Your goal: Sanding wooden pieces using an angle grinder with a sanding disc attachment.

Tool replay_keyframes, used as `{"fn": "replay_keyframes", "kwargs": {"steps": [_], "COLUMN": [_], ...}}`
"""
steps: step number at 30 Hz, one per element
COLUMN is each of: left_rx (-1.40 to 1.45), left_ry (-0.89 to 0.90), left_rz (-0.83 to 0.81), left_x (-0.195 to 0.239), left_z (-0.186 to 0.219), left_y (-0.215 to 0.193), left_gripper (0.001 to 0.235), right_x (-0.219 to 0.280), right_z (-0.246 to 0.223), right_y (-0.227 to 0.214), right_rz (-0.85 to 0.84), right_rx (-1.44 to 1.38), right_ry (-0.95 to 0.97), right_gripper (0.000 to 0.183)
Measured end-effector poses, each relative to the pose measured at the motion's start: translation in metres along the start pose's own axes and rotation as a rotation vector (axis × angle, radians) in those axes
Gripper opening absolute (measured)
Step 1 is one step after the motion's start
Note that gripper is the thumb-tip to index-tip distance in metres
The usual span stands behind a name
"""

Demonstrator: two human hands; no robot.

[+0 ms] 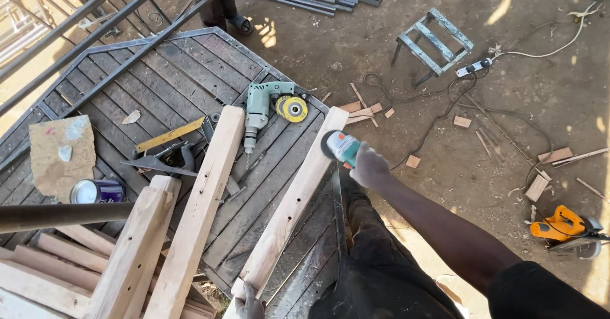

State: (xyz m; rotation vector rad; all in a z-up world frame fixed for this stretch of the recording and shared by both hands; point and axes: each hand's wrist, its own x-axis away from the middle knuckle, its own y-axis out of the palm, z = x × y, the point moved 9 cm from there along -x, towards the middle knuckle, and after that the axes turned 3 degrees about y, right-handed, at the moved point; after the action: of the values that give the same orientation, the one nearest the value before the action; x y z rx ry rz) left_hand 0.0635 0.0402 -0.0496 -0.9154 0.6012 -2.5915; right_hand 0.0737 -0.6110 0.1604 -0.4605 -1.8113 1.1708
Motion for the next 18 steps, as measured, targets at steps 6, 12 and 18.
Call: {"fn": "replay_keyframes", "kwargs": {"steps": [6, 12, 18], "left_rx": [0.097, 0.121, 0.141], "left_ry": [-0.096, -0.148, -0.092], "left_rz": [-0.004, -0.054, -0.049], "left_x": [0.043, 0.057, 0.068], "left_z": [0.066, 0.08, 0.098], "left_y": [0.028, 0.029, 0.026], "left_gripper": [0.036, 0.042, 0.045], "right_x": [-0.008, 0.059, 0.051], "right_z": [0.002, -0.074, -0.085], "right_y": [0.01, 0.034, 0.019], "right_rz": [-0.032, -0.108, -0.135], "right_rx": [-0.07, 0.097, 0.103], "right_ry": [0.051, -0.26, -0.314], "right_gripper": [0.074, 0.066, 0.056]}}
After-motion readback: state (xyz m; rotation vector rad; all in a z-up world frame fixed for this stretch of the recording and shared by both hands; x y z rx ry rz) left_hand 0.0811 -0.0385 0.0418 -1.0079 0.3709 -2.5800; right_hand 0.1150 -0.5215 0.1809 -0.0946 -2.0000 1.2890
